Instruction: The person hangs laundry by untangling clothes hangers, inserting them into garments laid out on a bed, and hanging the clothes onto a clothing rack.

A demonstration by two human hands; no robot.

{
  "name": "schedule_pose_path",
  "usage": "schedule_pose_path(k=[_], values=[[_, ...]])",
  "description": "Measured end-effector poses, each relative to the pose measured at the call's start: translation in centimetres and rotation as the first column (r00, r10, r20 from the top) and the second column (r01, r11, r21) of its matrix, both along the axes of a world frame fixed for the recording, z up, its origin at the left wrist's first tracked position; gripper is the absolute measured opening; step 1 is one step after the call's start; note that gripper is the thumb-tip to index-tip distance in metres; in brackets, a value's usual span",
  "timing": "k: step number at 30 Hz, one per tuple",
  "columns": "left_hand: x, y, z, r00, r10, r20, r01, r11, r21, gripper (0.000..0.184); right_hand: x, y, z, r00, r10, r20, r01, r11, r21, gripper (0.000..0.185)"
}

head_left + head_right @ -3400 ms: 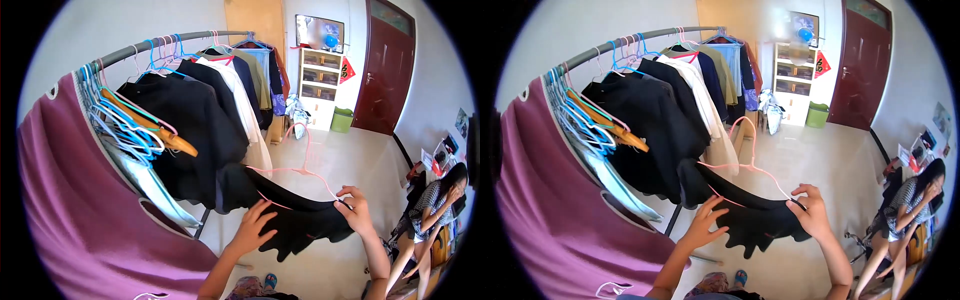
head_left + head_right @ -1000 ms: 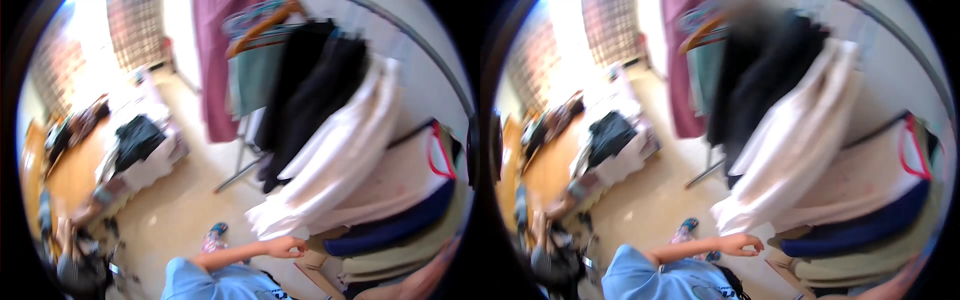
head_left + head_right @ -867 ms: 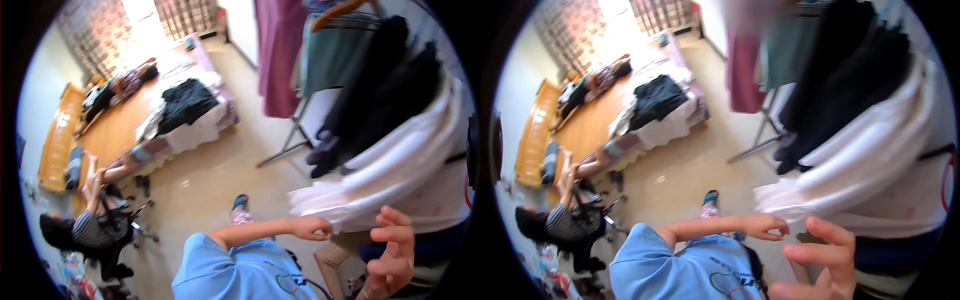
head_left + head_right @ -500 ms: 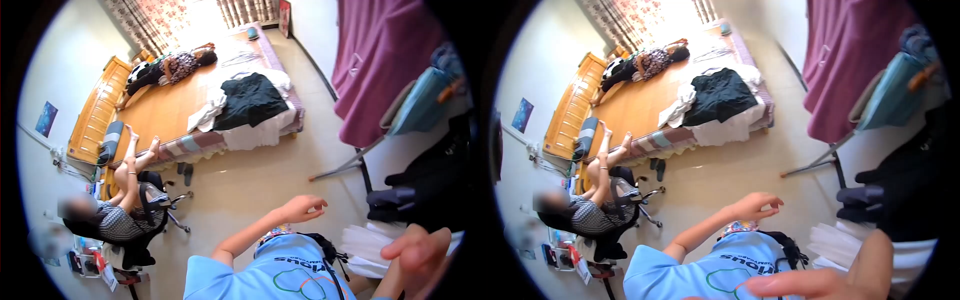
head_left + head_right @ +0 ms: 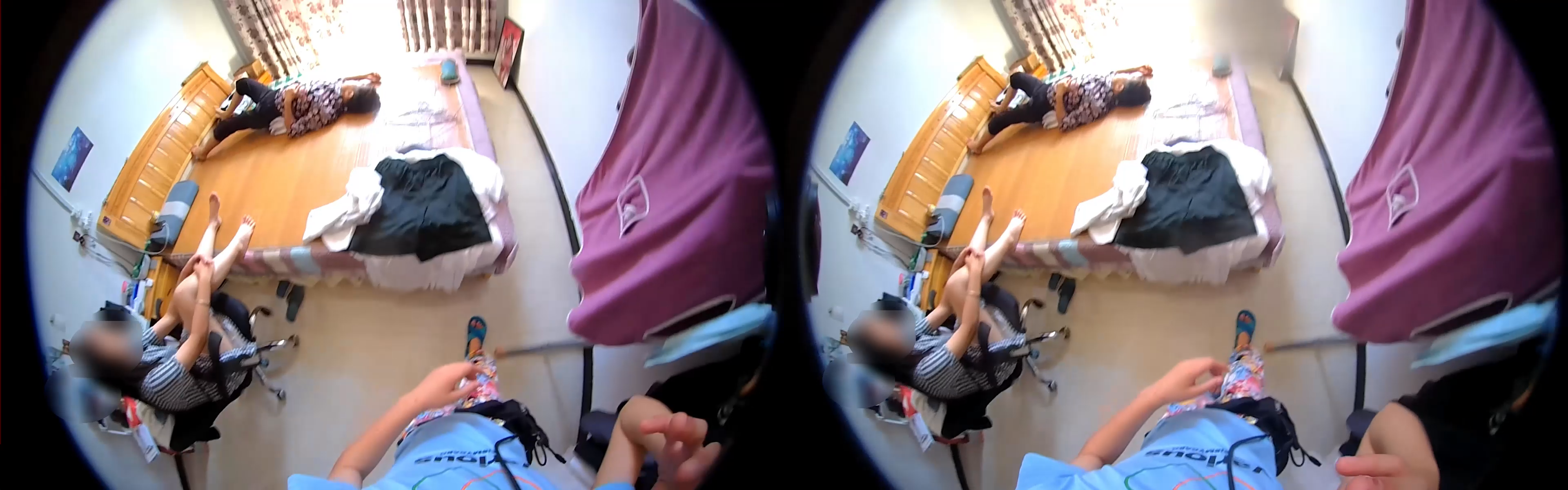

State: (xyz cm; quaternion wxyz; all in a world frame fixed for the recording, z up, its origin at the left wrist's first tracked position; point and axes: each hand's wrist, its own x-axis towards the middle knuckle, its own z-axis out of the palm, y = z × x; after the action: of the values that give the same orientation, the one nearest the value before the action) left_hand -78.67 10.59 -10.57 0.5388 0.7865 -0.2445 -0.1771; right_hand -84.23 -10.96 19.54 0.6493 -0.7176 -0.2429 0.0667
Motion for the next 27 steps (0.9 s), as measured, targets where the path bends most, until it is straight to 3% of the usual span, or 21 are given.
schedule_pose_path(k=[1, 2, 3, 4, 5, 6, 7, 8, 10, 11, 13, 14, 15, 16, 17, 20, 21, 23, 24, 25, 27], values=[[1.6, -0.5, -0.5, 1.0, -0.022, -0.007, 0.021, 1.0, -0.008, 0.024, 1.3, -0.9, -0.9, 0.995, -0.003, 0.097, 0.004, 1.0, -0.012, 0.027], [3.5, -1.1, 1.2, 0.995, -0.04, -0.095, 0.04, 0.999, 0.004, 0.025, 4.3, -2.2, -2.3, 0.925, 0.124, 0.359, -0.096, 0.991, -0.094, 0.036], [5.3, -1.6, 0.6, 0.996, -0.058, -0.074, 0.057, 0.998, -0.004, 0.026, 7.3, -3.5, -3.6, 0.776, 0.226, 0.589, -0.166, 0.974, -0.155, 0.045], [7.2, -2.4, -0.2, 0.996, -0.067, -0.053, 0.067, 0.998, -0.008, 0.026, 9.6, -4.1, -5.0, 0.747, 0.194, 0.636, -0.139, 0.981, -0.135, 0.055], [9.4, -3.2, -0.6, 0.998, -0.056, -0.039, 0.055, 0.998, -0.023, 0.026, 12.4, -4.7, -5.9, 0.746, 0.224, 0.627, -0.178, 0.975, -0.136, 0.05], [11.6, -3.8, -0.8, 0.999, -0.047, 0.011, 0.047, 0.998, 0.029, 0.026, 15.1, -3.7, -7.3, 0.752, 0.102, 0.651, -0.125, 0.992, -0.011, 0.037], [13.4, -4.0, -0.7, 0.998, -0.05, 0.049, 0.045, 0.995, 0.09, 0.027, 17.8, -3.8, -6.7, 0.797, 0.123, 0.592, -0.111, 0.992, -0.057, 0.022], [15.2, -4.3, -0.4, 0.997, -0.061, 0.042, 0.057, 0.993, 0.101, 0.027, 20.3, -3.6, -7.1, 0.853, 0.101, 0.511, -0.111, 0.994, -0.01, 0.023], [19.6, -5.3, 0.6, 0.996, -0.061, 0.072, 0.054, 0.994, 0.097, 0.029, 25.4, -2.3, -5.9, 0.849, 0.243, 0.468, -0.203, 0.97, -0.135, 0.029], [21.6, -5.5, 0.0, 0.992, -0.075, 0.101, 0.067, 0.994, 0.088, 0.022, 27.7, -1.4, -5.6, 0.836, 0.314, 0.449, -0.305, 0.948, -0.094, 0.031], [23.9, -5.6, 2.5, 0.982, 0.084, 0.171, -0.103, 0.989, 0.109, 0.022, 31.7, 0.3, -4.4, 0.725, 0.43, 0.538, -0.494, 0.869, -0.03, 0.023], [25.2, -5.8, 2.4, 0.974, 0.139, 0.179, -0.158, 0.982, 0.098, 0.022, 33.4, 1.0, -4.4, 0.656, 0.4, 0.64, -0.486, 0.873, -0.048, 0.022], [26.4, -5.8, 0.5, 0.986, 0.164, 0.015, -0.164, 0.986, 0.007, 0.023, 35.1, 1.8, -4.5, 0.578, 0.359, 0.733, -0.472, 0.88, -0.058, 0.022], [27.3, -6.2, -0.6, 0.989, 0.149, 0.001, -0.149, 0.989, 0.003, 0.023, 36.8, 2.5, -4.5, 0.494, 0.307, 0.814, -0.454, 0.889, -0.06, 0.022], [28.5, -6.1, -1.2, 0.986, 0.166, -0.022, -0.166, 0.986, 0.012, 0.023, 38.2, 3.1, -4.4, 0.471, 0.173, 0.865, -0.381, 0.924, 0.023, 0.024], [32.7, -5.6, -4.6, 0.979, 0.2, 0.034, -0.201, 0.978, 0.049, 0.025, 41.5, 1.0, -2.1, 0.679, 0.272, 0.682, -0.278, 0.955, -0.105, 0.029], [34.6, -5.6, -4.0, 0.983, 0.176, 0.05, -0.178, 0.983, 0.048, 0.025, 42.8, -0.2, -2.6, 0.632, 0.302, 0.714, -0.274, 0.948, -0.159, 0.032], [37.7, -5.5, -2.0, 0.984, 0.17, 0.048, -0.172, 0.984, 0.036, 0.026, 45.0, -3.7, -4.5, 0.704, 0.323, 0.633, -0.327, 0.938, -0.115, 0.041], [39.3, -5.7, -1.0, 0.986, 0.149, 0.079, -0.159, 0.977, 0.141, 0.027, 46.3, -5.8, -5.9, 0.742, 0.304, 0.597, -0.326, 0.942, -0.075, 0.046], [40.6, -6.1, -0.2, 0.986, 0.129, 0.104, -0.15, 0.959, 0.239, 0.029, 47.0, -6.9, -6.9, 0.83, 0.158, 0.535, -0.193, 0.981, 0.011, 0.049], [42.9, -6.3, 0.1, 0.971, 0.208, 0.115, -0.224, 0.963, 0.149, 0.029, 49.1, -8.4, -8.4, 0.908, -0.167, 0.385, 0.115, 0.981, 0.155, 0.054]])
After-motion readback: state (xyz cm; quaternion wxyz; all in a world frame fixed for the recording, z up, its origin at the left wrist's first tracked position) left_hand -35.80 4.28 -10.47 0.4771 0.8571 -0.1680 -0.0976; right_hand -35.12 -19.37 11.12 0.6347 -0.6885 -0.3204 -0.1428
